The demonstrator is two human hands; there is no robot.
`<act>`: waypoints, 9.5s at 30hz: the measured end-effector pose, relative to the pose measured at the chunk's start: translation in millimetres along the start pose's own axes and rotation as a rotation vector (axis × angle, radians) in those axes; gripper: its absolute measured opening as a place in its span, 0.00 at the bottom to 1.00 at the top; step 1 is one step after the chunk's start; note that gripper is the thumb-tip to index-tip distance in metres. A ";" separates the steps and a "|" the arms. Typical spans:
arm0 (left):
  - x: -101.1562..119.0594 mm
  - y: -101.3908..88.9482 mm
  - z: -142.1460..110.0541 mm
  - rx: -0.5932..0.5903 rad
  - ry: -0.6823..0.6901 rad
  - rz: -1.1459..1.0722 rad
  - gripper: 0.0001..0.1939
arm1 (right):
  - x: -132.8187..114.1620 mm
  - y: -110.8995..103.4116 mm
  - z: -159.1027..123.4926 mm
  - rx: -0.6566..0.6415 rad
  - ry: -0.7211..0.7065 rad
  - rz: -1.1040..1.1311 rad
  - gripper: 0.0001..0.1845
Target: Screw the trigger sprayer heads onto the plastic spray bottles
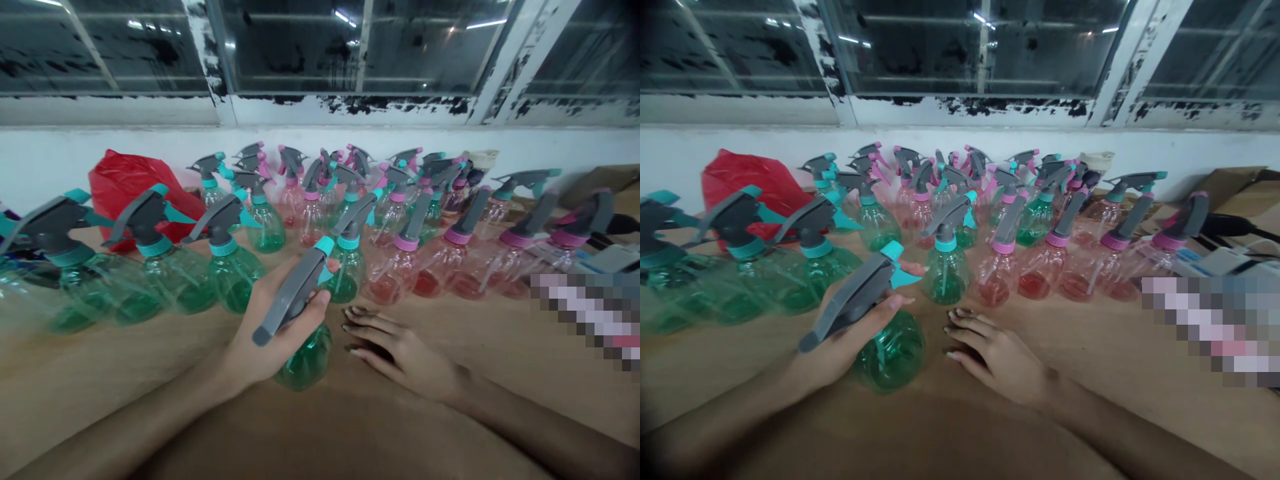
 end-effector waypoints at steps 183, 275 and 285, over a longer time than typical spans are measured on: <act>10.5 -8.2 4.8 -0.020 0.151 0.033 0.13 | -2.1 -0.2 -3.9 -0.001 0.033 0.002 0.19; 1.7 -2.0 -2.5 0.077 0.062 0.103 0.10 | -3.3 -1.6 -2.9 0.009 0.019 0.003 0.19; -0.1 -2.4 -3.5 0.061 0.047 0.081 0.14 | -2.0 -0.4 -4.1 -0.011 0.022 -0.011 0.19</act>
Point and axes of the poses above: each hand's wrist, its own z-axis towards the middle knuckle, its own y-axis out of the palm, x = y × z, the point moved 3 cm from there along z, towards the middle knuckle, and after that the axes turned 2 degrees about x, right-handed, at the moved point
